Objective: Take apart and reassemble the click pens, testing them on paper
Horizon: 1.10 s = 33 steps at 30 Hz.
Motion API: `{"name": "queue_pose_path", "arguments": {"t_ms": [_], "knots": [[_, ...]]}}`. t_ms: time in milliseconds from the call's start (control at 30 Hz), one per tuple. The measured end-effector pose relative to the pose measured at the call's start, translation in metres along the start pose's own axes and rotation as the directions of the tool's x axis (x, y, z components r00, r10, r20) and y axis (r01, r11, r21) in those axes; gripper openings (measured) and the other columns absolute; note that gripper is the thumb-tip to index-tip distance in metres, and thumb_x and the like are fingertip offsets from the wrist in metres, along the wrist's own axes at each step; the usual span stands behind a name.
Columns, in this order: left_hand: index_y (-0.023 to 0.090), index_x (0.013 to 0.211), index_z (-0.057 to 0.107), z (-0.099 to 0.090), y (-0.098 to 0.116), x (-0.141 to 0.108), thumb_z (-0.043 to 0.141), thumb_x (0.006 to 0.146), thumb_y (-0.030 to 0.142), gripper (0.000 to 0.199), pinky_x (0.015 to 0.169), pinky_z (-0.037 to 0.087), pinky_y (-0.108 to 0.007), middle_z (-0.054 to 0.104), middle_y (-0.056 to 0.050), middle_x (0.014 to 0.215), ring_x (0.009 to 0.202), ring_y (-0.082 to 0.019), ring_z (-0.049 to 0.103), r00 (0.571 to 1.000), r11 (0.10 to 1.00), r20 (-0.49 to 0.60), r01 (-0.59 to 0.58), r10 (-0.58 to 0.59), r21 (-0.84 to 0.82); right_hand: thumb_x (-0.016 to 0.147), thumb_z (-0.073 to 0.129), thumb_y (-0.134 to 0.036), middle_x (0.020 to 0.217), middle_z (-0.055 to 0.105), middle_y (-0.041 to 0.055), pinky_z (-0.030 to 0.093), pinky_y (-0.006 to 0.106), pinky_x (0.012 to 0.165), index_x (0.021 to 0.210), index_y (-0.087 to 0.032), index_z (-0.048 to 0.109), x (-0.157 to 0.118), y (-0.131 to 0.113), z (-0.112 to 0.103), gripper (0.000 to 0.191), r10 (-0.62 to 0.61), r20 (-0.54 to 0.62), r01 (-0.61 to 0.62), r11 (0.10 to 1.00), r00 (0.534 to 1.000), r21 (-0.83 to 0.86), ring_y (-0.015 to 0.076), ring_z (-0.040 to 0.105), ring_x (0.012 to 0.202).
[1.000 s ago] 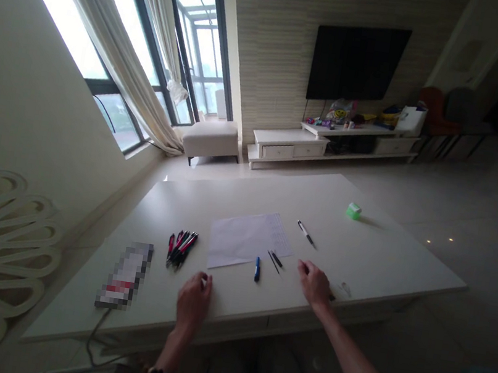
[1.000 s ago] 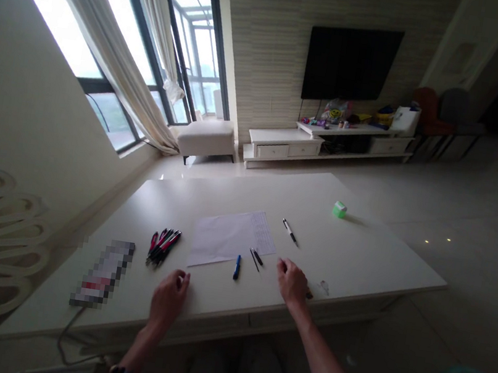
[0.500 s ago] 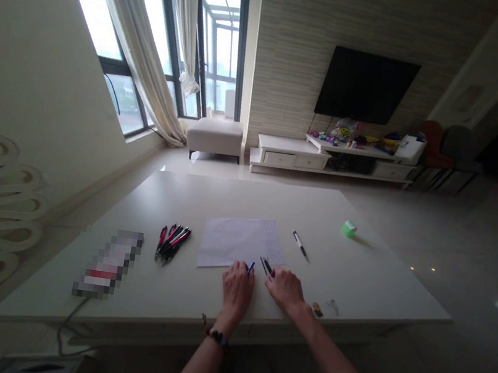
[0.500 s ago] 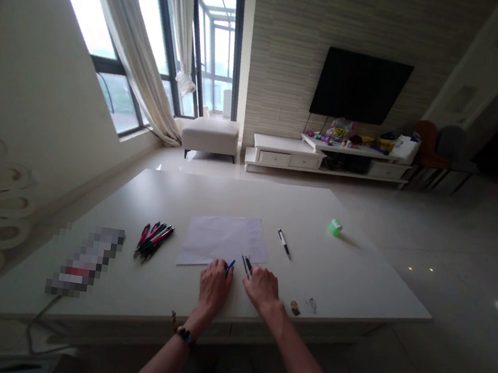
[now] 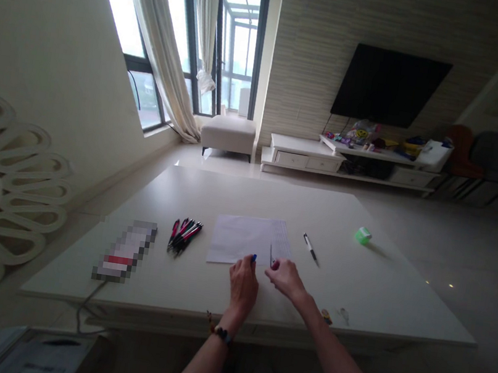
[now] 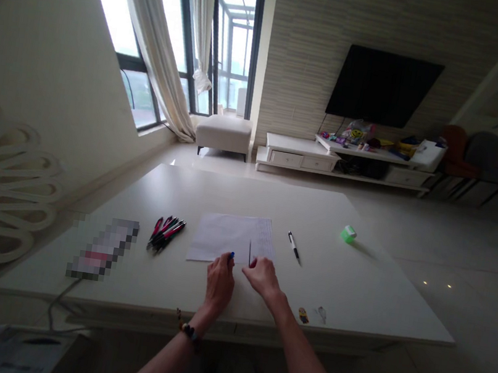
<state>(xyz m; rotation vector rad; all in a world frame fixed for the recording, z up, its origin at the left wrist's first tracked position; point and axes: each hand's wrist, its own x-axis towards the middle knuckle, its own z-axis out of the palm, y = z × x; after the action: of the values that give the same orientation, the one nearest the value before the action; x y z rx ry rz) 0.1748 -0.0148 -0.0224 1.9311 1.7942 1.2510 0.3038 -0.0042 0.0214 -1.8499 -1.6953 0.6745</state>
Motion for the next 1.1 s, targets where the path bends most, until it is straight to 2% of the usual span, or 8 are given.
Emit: {"name": "queue_pose_path", "arguments": {"t_ms": [100, 167, 367, 700, 800, 900, 1000, 1100], "knots": [[0.019, 0.103, 0.052, -0.001, 0.001, -0.001, 0.032, 0.09, 0.021, 0.024, 0.078, 0.036, -0.033, 0.06, -0.007, 0.086, 0.083, -0.019, 0.053, 0.999, 0.999, 0.009, -0.039, 0.04, -0.022, 0.074, 0.051, -0.032, 0.06, 0.066, 0.0053, 0.041, 0.019, 0.038, 0.074, -0.014, 0.06, -0.002, -0.009, -0.012, 0.02, -0.07, -0.09, 0.099, 0.915, 0.994, 0.39, 0.0129, 0.058, 0.043], [0.019, 0.103, 0.052, -0.001, 0.002, -0.001, 0.033, 0.09, 0.021, 0.024, 0.079, 0.036, -0.033, 0.06, -0.007, 0.088, 0.083, -0.019, 0.053, 0.998, 0.997, 0.018, -0.067, 0.067, -0.027, 0.077, 0.05, -0.038, 0.063, 0.066, 0.0054, 0.04, 0.019, 0.037, 0.076, -0.014, 0.059, -0.005, -0.017, -0.018, 0.025, -0.124, -0.15, 0.182, 0.858, 0.981, 0.481, 0.012, 0.057, 0.044], [0.018, 0.102, 0.052, -0.003, 0.004, -0.002, 0.032, 0.089, 0.019, 0.023, 0.079, 0.037, -0.033, 0.06, -0.007, 0.087, 0.083, -0.019, 0.052, 0.996, 0.996, 0.028, -0.085, 0.085, -0.017, 0.078, 0.051, -0.042, 0.064, 0.065, 0.0042, 0.043, 0.021, 0.042, 0.075, -0.015, 0.061, -0.012, -0.034, -0.014, 0.029, -0.213, -0.202, 0.283, 0.85, 0.956, 0.445, 0.0116, 0.055, 0.047], [0.018, 0.101, 0.052, -0.004, 0.004, -0.003, 0.033, 0.09, 0.018, 0.021, 0.077, 0.038, -0.033, 0.059, -0.005, 0.085, 0.081, -0.017, 0.052, 0.988, 0.989, 0.033, -0.148, 0.148, -0.008, 0.077, 0.05, -0.033, 0.065, 0.065, 0.0051, 0.046, 0.024, 0.056, 0.073, -0.015, 0.063, -0.01, -0.029, -0.013, 0.023, -0.272, -0.295, 0.348, 0.904, 0.916, 0.248, 0.0145, 0.058, 0.057], [0.018, 0.1, 0.052, -0.005, 0.006, -0.003, 0.033, 0.09, 0.017, 0.021, 0.076, 0.038, -0.032, 0.059, -0.005, 0.085, 0.081, -0.017, 0.052, 0.982, 0.983, 0.026, -0.186, 0.186, 0.0, 0.076, 0.052, -0.031, 0.065, 0.064, 0.0037, 0.046, 0.024, 0.058, 0.07, -0.016, 0.063, -0.01, -0.028, -0.014, 0.02, -0.349, -0.245, 0.4, 0.894, 0.905, 0.202, 0.0137, 0.057, 0.058], [0.019, 0.098, 0.052, -0.007, 0.007, -0.003, 0.034, 0.09, 0.015, 0.02, 0.075, 0.039, -0.031, 0.06, -0.004, 0.084, 0.08, -0.016, 0.053, 0.977, 0.977, 0.027, -0.212, 0.212, 0.015, 0.076, 0.055, -0.033, 0.067, 0.065, 0.0032, 0.047, 0.024, 0.059, 0.074, -0.017, 0.064, -0.011, -0.028, -0.012, 0.019, -0.357, -0.193, 0.395, 0.891, 0.914, 0.224, 0.0134, 0.058, 0.057], [0.019, 0.098, 0.052, -0.007, 0.007, -0.003, 0.036, 0.089, 0.015, 0.018, 0.075, 0.04, -0.031, 0.06, -0.004, 0.084, 0.08, -0.016, 0.053, 0.975, 0.975, 0.013, -0.223, 0.223, 0.014, 0.079, 0.054, -0.039, 0.068, 0.065, 0.0035, 0.046, 0.023, 0.055, 0.081, -0.017, 0.064, -0.012, -0.028, -0.011, 0.024, -0.291, -0.226, 0.352, 0.884, 0.93, 0.309, 0.0129, 0.057, 0.055], [0.018, 0.098, 0.051, -0.004, 0.005, -0.003, 0.036, 0.089, 0.016, 0.017, 0.076, 0.041, -0.032, 0.06, -0.005, 0.085, 0.082, -0.016, 0.054, 0.973, 0.972, -0.003, -0.232, 0.232, -0.029, 0.081, 0.05, -0.046, 0.064, 0.063, 0.0032, 0.043, 0.022, 0.048, 0.074, -0.017, 0.062, -0.011, -0.026, -0.012, 0.032, -0.242, -0.233, 0.318, 0.865, 0.942, 0.387, 0.0118, 0.053, 0.049]]}}
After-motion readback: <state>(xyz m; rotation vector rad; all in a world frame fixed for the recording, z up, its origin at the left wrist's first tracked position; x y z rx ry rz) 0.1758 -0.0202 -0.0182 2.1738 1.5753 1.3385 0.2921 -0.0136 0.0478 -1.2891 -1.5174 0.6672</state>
